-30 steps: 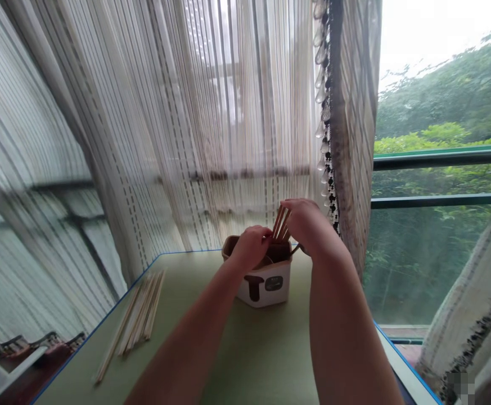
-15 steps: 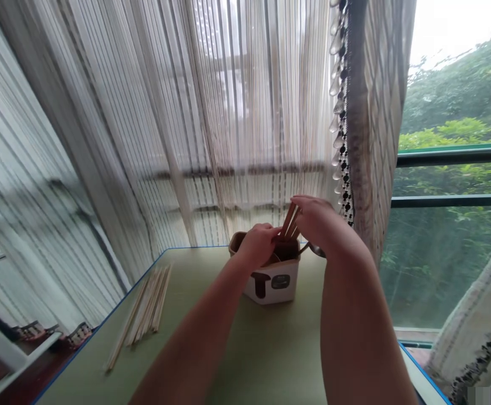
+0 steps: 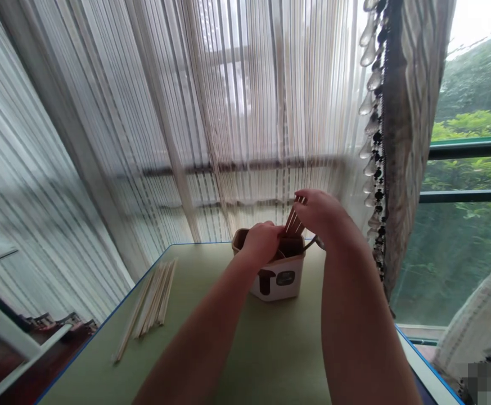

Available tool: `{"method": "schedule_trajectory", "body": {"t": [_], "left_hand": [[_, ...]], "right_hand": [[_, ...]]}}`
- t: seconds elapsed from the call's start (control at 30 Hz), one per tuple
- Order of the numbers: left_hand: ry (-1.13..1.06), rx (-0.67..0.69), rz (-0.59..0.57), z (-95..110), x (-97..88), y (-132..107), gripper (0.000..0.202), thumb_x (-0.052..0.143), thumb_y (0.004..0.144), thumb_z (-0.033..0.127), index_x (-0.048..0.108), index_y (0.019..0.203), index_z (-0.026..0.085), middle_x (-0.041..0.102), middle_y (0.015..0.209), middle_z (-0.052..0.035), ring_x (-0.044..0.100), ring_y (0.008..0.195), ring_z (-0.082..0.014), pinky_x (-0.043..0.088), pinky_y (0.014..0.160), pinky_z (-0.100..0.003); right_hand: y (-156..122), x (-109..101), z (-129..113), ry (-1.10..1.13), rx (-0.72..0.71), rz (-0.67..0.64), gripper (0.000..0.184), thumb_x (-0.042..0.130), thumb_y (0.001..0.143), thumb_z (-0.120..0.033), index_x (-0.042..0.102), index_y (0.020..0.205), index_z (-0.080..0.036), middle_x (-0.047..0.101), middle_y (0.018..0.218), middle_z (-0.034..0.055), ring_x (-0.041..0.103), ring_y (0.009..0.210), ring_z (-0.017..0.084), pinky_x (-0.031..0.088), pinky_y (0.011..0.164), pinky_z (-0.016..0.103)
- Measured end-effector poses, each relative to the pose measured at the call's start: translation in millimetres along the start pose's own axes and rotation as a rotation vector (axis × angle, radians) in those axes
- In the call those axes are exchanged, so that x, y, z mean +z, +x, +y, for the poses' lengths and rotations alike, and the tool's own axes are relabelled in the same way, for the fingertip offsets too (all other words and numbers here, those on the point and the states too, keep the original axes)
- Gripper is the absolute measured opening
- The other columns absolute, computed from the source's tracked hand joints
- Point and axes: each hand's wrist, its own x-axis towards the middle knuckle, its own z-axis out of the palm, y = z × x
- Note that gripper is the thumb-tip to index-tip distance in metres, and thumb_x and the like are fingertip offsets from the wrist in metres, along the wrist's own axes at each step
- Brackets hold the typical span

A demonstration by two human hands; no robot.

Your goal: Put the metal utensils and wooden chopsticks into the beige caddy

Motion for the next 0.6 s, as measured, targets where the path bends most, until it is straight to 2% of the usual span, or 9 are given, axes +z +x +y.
{"method": "schedule_trajectory", "body": {"t": [0.1, 0.23, 0.4, 0.5, 0.6], "left_hand": [[0.001, -0.009, 0.022, 0, -1.8, 1, 0.031, 0.04, 0.086, 0.035, 0.067, 0.083, 0.021, 0.061, 0.076, -0.0064, 0.057, 0.072, -0.019, 0.042, 0.065, -0.029], [-0.064, -0.12, 0.165, 1, -13.6, 3, 0.039, 0.037, 0.087, 0.042, 0.067, 0.086, 0.018, 0.066, 0.085, -0.0079, 0.059, 0.079, -0.02, 0.043, 0.069, -0.031], [-0.227, -0.233, 0.242, 2, -53.6, -7, 0.04, 0.046, 0.081, 0.05, 0.069, 0.085, 0.018, 0.068, 0.077, -0.0064, 0.06, 0.07, -0.0173, 0.044, 0.066, -0.03], [-0.246, -0.339, 0.354, -1, -81.3, -20, 0.039, 0.048, 0.08, 0.05, 0.069, 0.081, 0.017, 0.067, 0.074, -0.0062, 0.06, 0.068, -0.0162, 0.044, 0.066, -0.029], [-0.271, -0.47, 0.501, -16, -94.9, -41, 0.039, 0.047, 0.08, 0.049, 0.068, 0.08, 0.016, 0.067, 0.072, -0.0047, 0.059, 0.065, -0.0145, 0.044, 0.063, -0.028]], "right_hand": [[0, -1, 2, 0.009, -0.01, 0.013, 0.029, 0.049, 0.076, -0.024, 0.067, 0.097, -0.017, 0.067, 0.092, 0.0111, 0.059, 0.093, 0.026, 0.044, 0.082, 0.037], [-5, -12, -4, 0.062, -0.037, 0.052, 0.03, 0.053, 0.075, -0.029, 0.066, 0.1, -0.017, 0.066, 0.095, 0.0108, 0.059, 0.093, 0.026, 0.044, 0.084, 0.039], [-18, -30, -26, 0.324, -0.151, 0.153, 0.035, 0.053, 0.078, -0.032, 0.06, 0.11, -0.022, 0.062, 0.105, 0.0087, 0.057, 0.097, 0.025, 0.045, 0.083, 0.041], [-24, -32, -44, 0.508, -0.242, 0.197, 0.036, 0.049, 0.081, -0.032, 0.054, 0.116, -0.026, 0.057, 0.115, 0.0072, 0.056, 0.101, 0.024, 0.046, 0.082, 0.041], [-29, -23, -66, 0.647, -0.33, 0.172, 0.04, 0.049, 0.08, -0.027, 0.048, 0.12, -0.027, 0.053, 0.122, 0.0069, 0.052, 0.107, 0.023, 0.045, 0.085, 0.041]]}}
